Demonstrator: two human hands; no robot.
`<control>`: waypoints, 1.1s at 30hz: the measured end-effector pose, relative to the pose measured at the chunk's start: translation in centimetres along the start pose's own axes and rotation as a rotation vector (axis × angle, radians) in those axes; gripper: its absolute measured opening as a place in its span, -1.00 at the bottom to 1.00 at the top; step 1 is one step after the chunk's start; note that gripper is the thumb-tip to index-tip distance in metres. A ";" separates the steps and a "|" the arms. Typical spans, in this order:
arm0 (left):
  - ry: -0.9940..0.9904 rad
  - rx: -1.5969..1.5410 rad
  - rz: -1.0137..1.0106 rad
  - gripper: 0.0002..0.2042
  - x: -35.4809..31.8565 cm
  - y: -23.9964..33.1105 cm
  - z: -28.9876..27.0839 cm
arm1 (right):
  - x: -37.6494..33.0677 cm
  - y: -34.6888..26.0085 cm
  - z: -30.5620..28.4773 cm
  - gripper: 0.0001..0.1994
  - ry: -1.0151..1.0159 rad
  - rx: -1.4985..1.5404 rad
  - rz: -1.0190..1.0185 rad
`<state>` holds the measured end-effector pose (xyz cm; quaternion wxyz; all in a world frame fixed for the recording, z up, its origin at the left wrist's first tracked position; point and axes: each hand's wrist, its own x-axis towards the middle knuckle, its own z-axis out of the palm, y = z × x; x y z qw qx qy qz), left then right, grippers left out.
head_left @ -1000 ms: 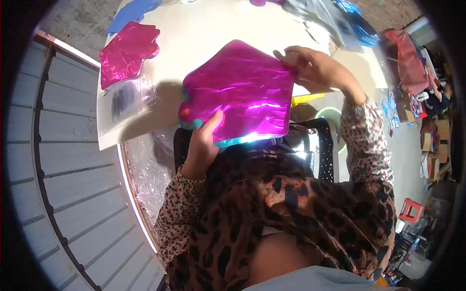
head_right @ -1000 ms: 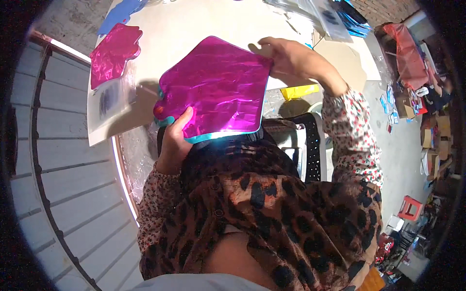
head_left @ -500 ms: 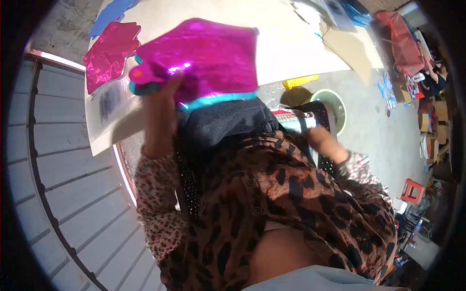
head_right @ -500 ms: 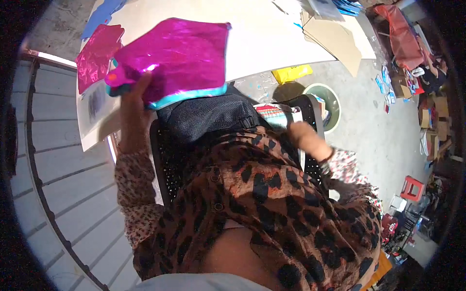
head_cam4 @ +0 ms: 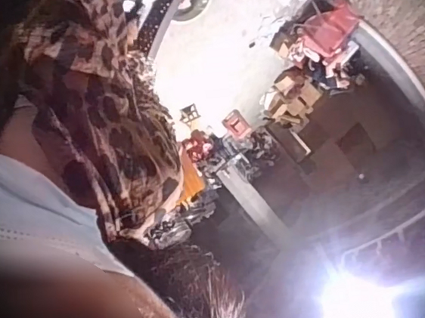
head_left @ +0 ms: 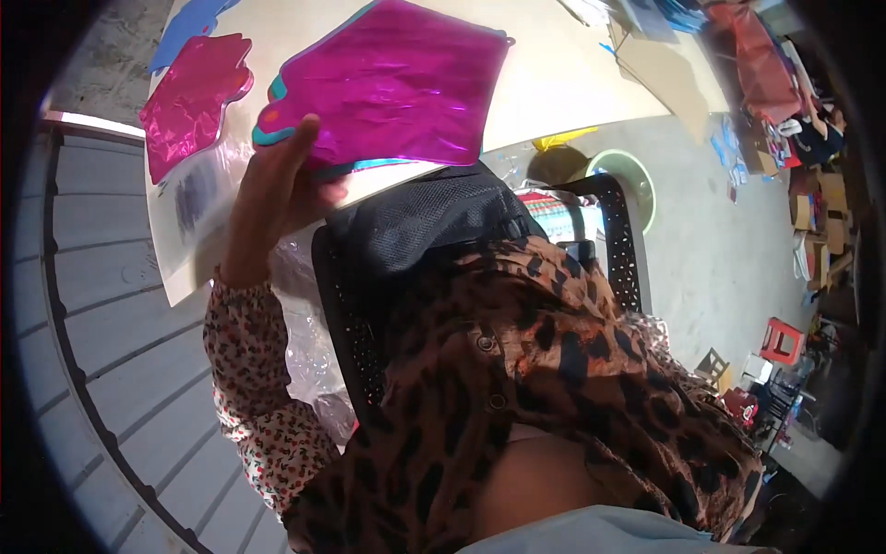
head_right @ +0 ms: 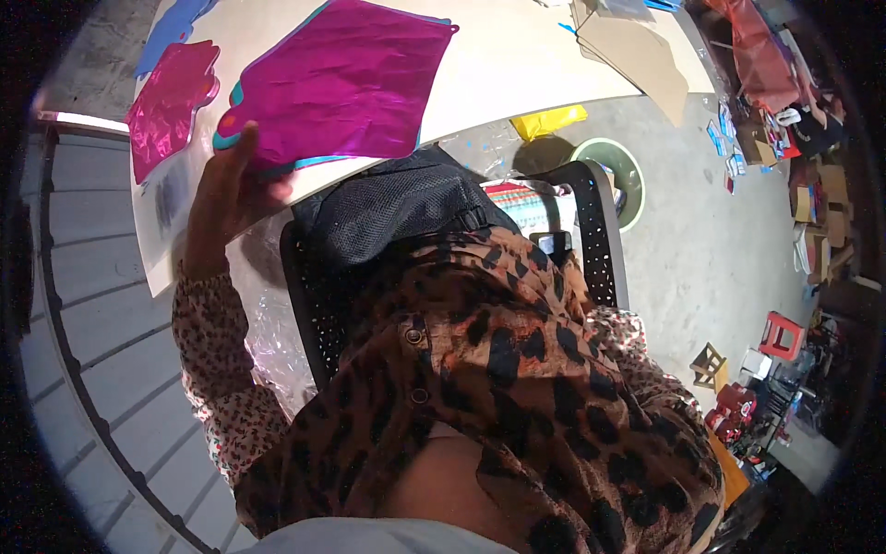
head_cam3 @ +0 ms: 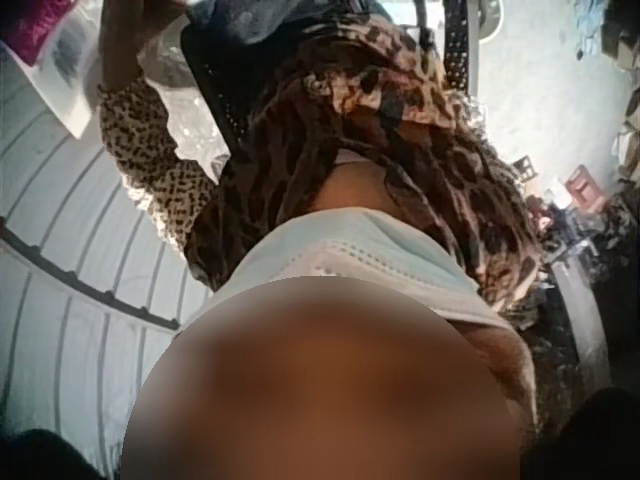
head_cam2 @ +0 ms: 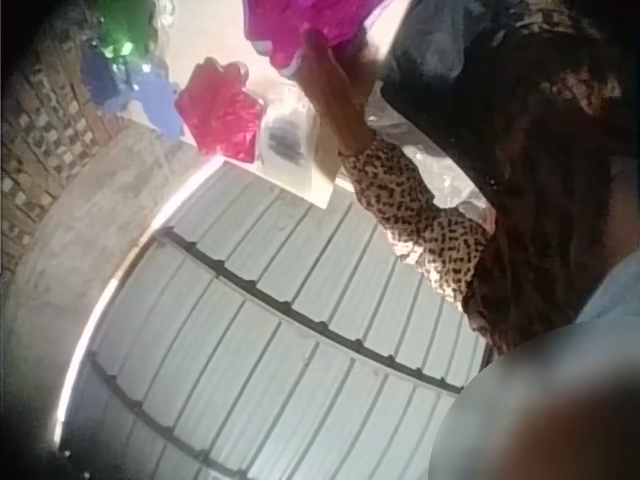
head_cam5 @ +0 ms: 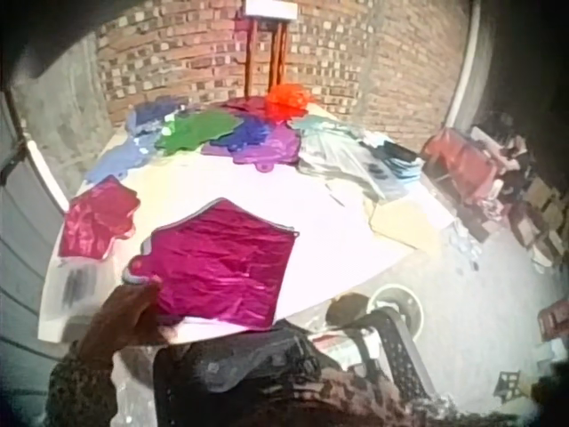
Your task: The person is sorting, stacking, and labeling colorful metallic plastic sheets.
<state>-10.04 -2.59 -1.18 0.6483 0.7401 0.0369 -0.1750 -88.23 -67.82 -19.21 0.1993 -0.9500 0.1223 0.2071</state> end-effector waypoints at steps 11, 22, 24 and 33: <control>-0.279 0.449 0.238 -0.81 -7.0 -4.2 9.5 | 51.6 -26.5 2.1 -0.64 0.245 0.331 0.242; -0.426 -0.282 -0.164 -0.68 5.3 -13.2 22.4 | 60.9 -42.8 -12.7 -0.72 0.623 0.619 -0.081; -0.305 -0.383 -0.253 -0.62 7.2 -13.4 24.5 | 65.3 -44.5 -14.7 -0.75 0.471 0.765 0.052; -0.139 -0.021 0.109 -0.52 15.4 -16.5 26.1 | 70.6 -46.4 -11.7 -0.74 0.481 1.237 -0.555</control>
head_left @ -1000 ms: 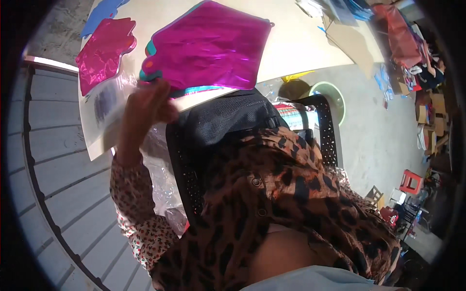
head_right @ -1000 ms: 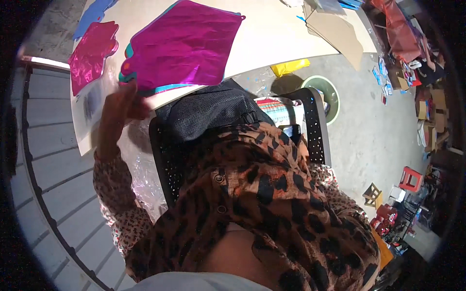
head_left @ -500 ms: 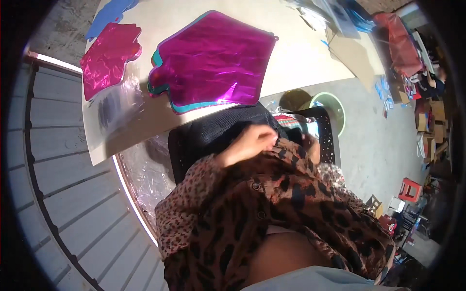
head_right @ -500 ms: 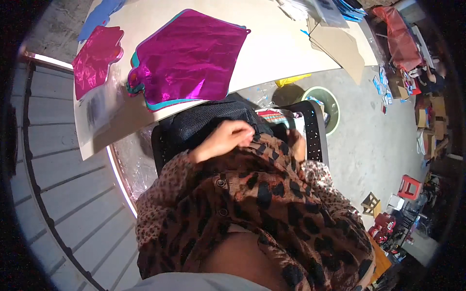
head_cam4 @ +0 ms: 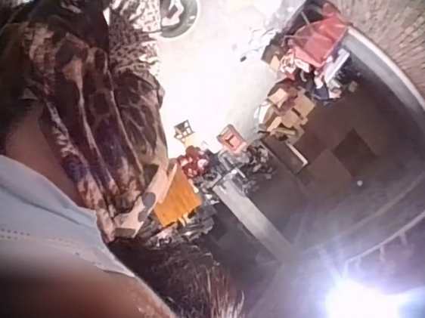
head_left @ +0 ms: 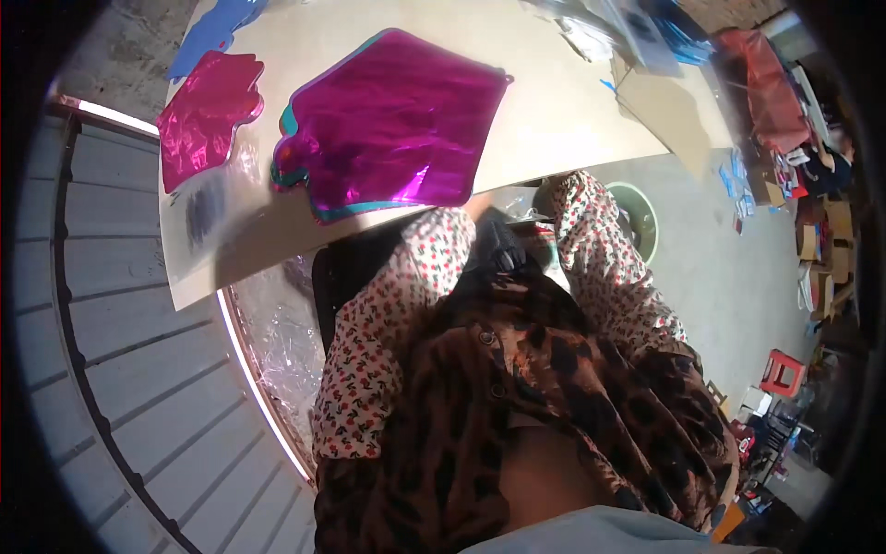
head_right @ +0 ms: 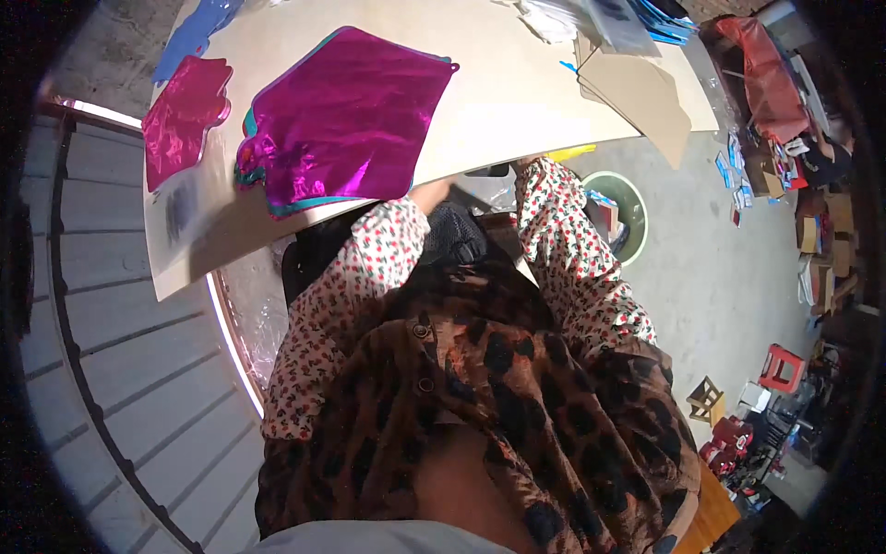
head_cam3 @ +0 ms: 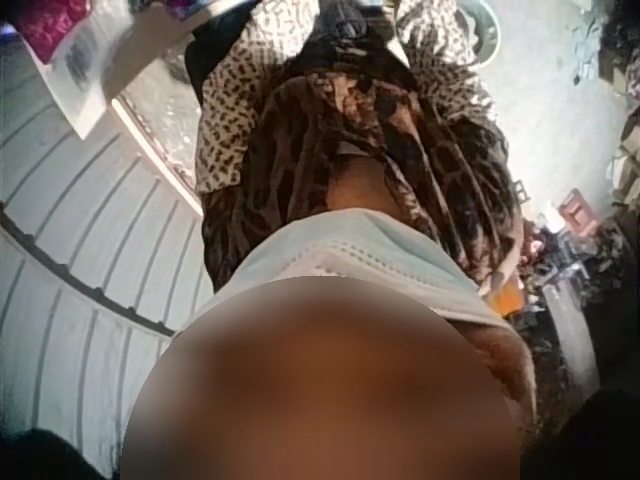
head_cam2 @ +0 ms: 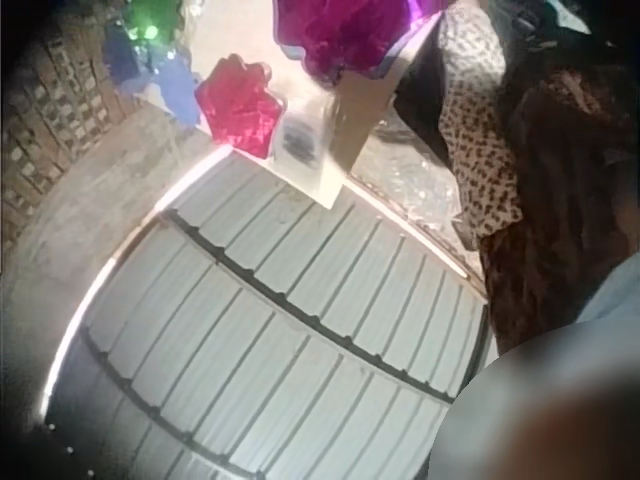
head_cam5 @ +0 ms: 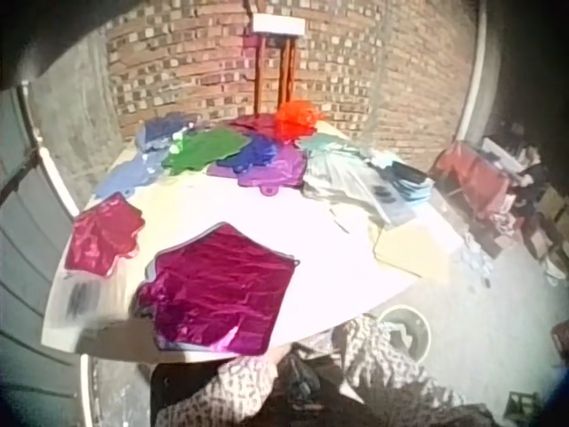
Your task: The person is sorting, stacking, and labeling colorful metallic plastic sheets.
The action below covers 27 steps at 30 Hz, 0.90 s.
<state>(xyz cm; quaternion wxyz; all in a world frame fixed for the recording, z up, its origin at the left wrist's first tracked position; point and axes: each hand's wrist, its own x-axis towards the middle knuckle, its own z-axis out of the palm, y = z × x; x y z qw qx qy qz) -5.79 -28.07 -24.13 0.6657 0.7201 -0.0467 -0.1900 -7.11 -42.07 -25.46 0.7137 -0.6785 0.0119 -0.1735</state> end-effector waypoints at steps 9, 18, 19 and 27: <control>0.010 -0.439 0.104 -0.62 3.5 -4.8 -0.4 | 0.1 0.8 0.3 -0.73 -0.019 -0.433 0.026; -0.127 -0.993 -0.126 -0.54 2.2 -4.7 -1.6 | 0.4 3.1 -0.3 -0.69 -0.107 -0.811 0.093; -0.128 -0.968 -0.151 -0.55 1.8 -4.5 -1.4 | 0.6 3.5 -0.5 -0.67 -0.132 -0.858 0.117; -0.024 -0.648 -0.083 -0.67 1.0 -7.1 -1.0 | 0.3 3.3 1.8 -0.63 -0.283 -0.800 0.059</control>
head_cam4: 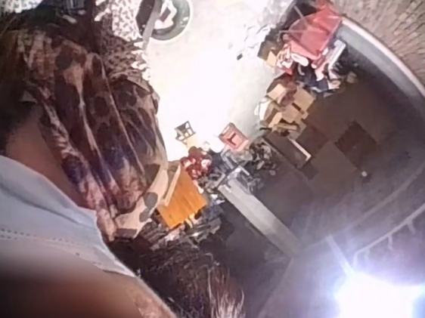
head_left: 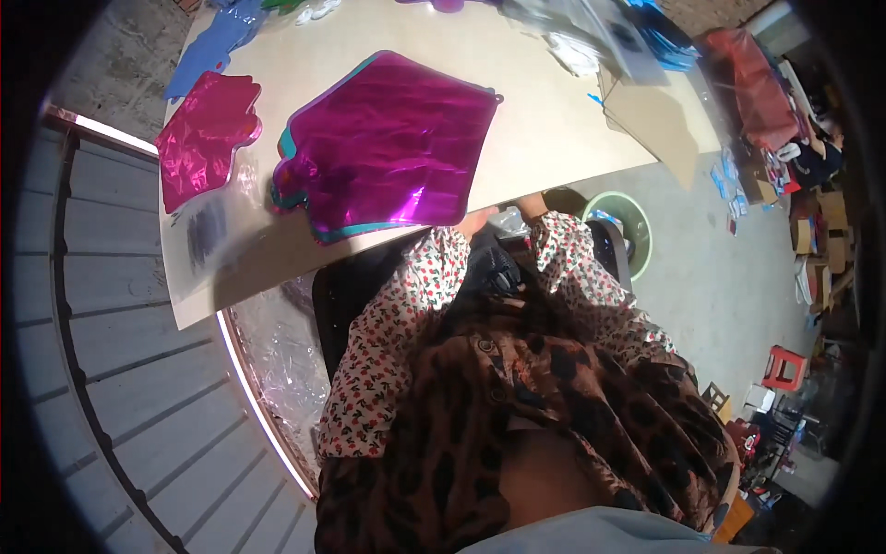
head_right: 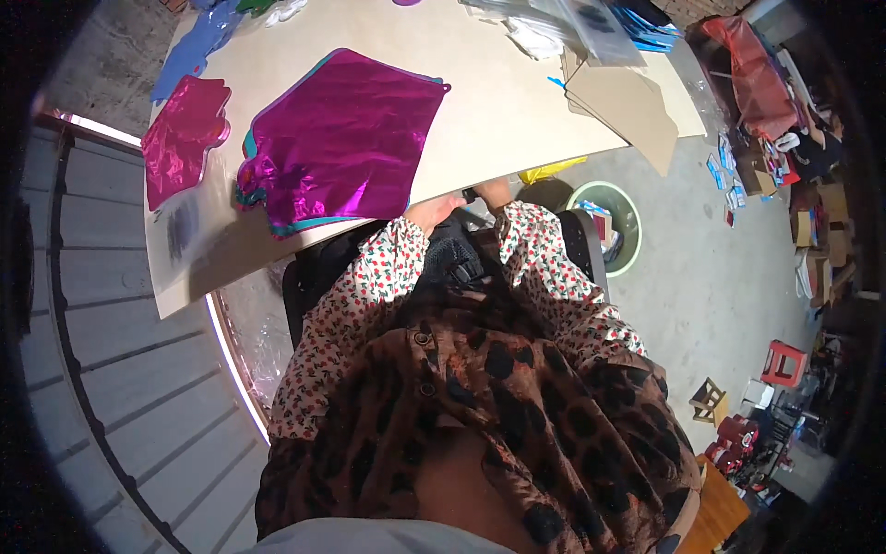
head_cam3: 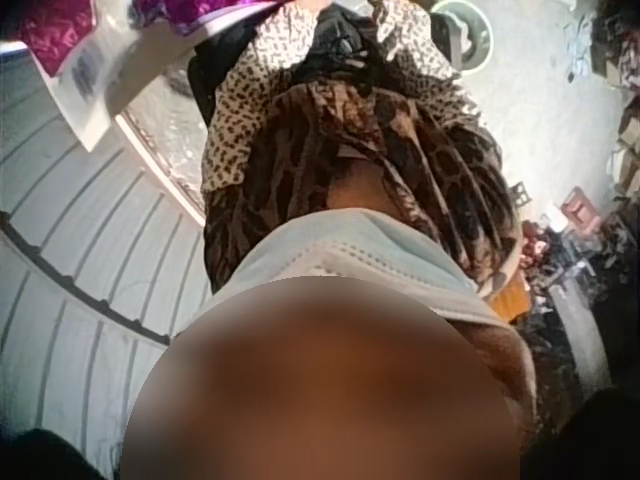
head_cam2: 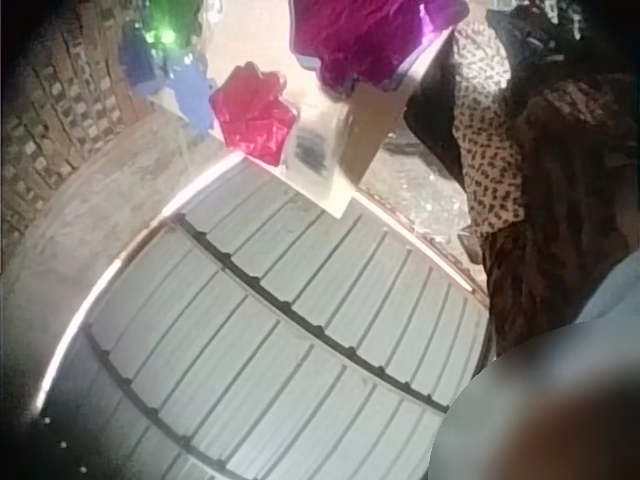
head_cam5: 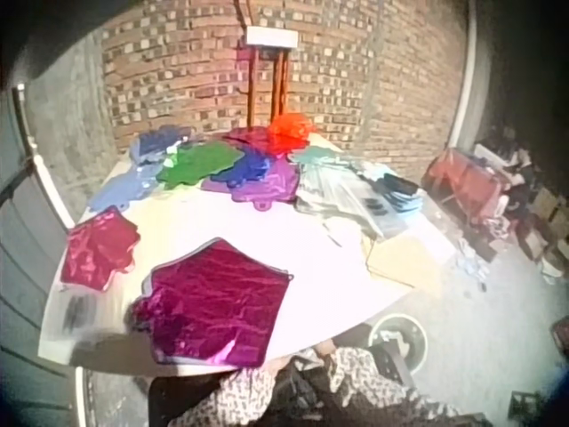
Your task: The person is sorting, stacking, and labeling colorful metallic plastic sheets.
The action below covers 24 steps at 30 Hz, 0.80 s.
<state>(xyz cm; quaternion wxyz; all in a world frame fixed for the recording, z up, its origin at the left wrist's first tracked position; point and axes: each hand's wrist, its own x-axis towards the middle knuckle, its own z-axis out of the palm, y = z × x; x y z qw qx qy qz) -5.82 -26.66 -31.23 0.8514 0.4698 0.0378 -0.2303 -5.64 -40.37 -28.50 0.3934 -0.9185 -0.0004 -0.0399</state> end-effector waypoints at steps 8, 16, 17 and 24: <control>-0.127 -0.101 -0.112 -0.73 0.4 -0.3 -0.9 | -1.2 -1.3 -0.7 -0.58 -0.032 0.631 0.194; -0.140 -0.014 -0.183 -0.72 1.4 -0.7 -0.8 | 0.2 0.5 0.1 -0.58 -0.046 0.751 0.513; -0.110 0.024 -0.194 -0.72 1.4 -0.7 -0.6 | 0.4 0.8 0.1 -0.58 -0.040 0.751 0.514; -0.135 0.031 -0.220 -0.71 1.5 -0.5 -1.6 | 0.7 0.0 1.2 -0.54 0.046 0.667 0.495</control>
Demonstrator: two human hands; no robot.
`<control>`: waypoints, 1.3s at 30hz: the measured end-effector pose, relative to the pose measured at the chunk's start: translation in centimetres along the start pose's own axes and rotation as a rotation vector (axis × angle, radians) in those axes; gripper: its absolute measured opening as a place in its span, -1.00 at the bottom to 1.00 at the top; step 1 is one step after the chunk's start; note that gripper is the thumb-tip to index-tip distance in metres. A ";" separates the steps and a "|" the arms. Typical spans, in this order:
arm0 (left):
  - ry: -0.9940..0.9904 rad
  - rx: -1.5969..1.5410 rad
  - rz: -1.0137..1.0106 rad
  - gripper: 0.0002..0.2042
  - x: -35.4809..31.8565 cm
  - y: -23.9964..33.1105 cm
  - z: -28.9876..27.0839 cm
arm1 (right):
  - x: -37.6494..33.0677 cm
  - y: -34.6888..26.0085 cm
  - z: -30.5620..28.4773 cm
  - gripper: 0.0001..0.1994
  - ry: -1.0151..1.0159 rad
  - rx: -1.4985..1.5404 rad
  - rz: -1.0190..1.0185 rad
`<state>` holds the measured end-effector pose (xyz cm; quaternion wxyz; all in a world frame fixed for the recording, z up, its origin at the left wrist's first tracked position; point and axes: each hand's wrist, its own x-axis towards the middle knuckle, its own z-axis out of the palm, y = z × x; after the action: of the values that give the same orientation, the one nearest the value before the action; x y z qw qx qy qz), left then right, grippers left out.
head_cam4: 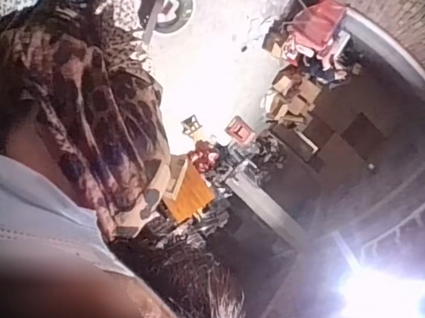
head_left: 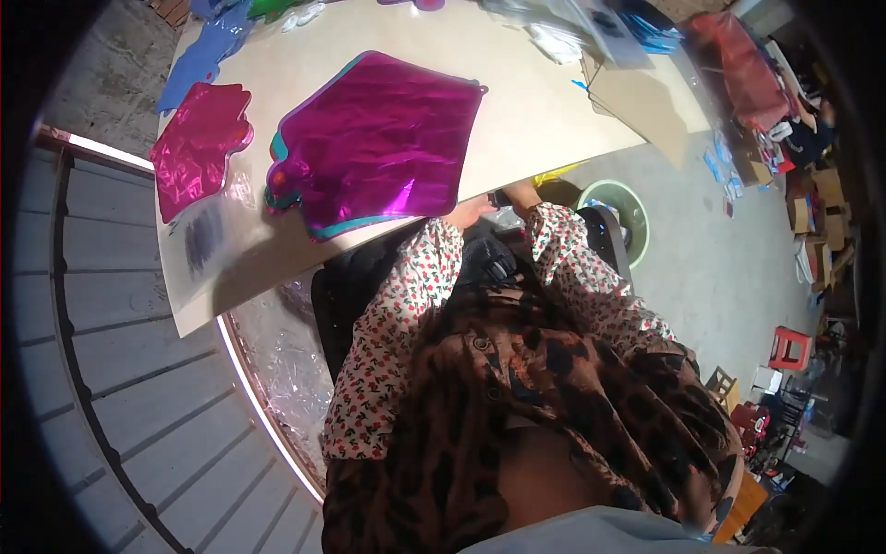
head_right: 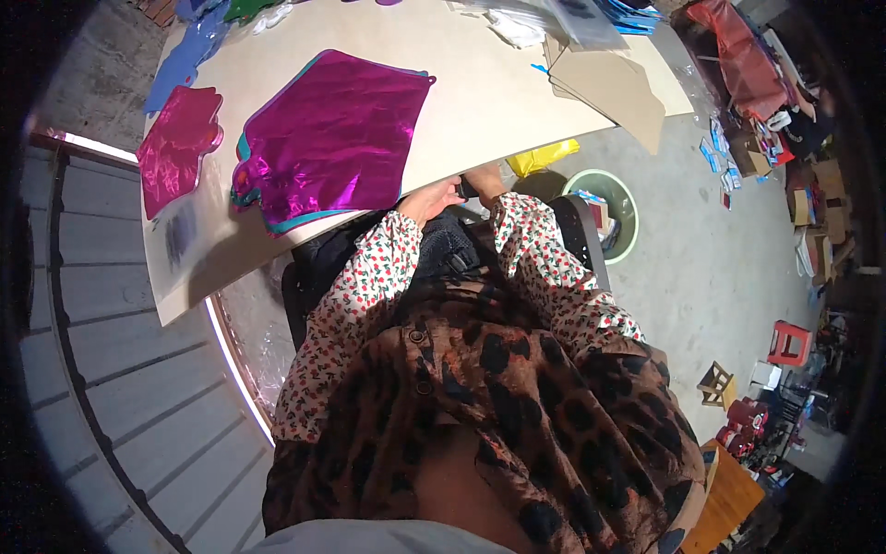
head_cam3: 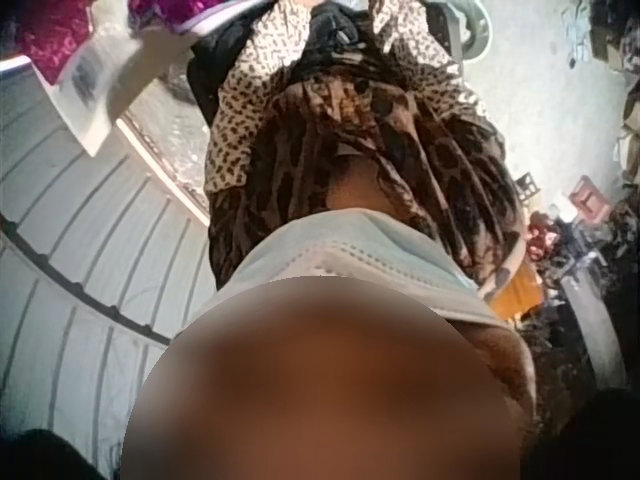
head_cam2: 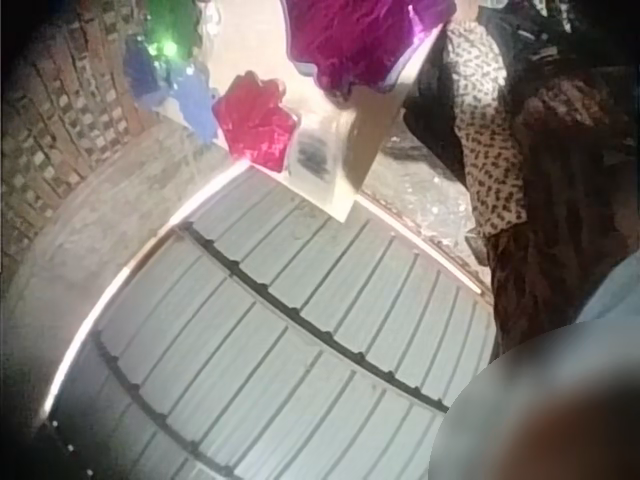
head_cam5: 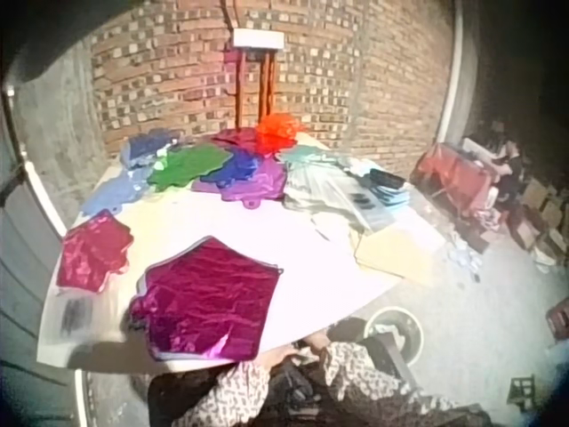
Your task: The person is sorting, stacking, and labeling colorful metallic plastic sheets.
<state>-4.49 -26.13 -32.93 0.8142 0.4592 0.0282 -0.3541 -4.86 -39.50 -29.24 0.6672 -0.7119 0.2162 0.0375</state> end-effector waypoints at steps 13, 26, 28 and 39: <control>0.096 0.131 -0.176 -0.86 -0.7 2.1 2.3 | -1.3 -1.4 0.0 -0.48 0.047 0.008 0.068; 0.104 0.169 -0.219 -0.84 -0.7 2.2 2.5 | -1.7 -0.7 0.0 -0.38 0.072 0.075 0.045; 0.109 0.217 -0.205 -0.81 -0.7 2.3 2.4 | -2.5 -1.1 0.1 -0.35 0.084 0.039 -0.009; 0.246 0.098 0.092 -0.61 -1.2 1.9 2.0 | 0.4 4.9 -3.7 -0.15 0.183 -0.378 -0.303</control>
<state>-4.79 -26.42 -29.94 0.7966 0.5390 0.0895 -0.2585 -7.08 -43.28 -33.53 0.4978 -0.8486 0.1558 -0.0878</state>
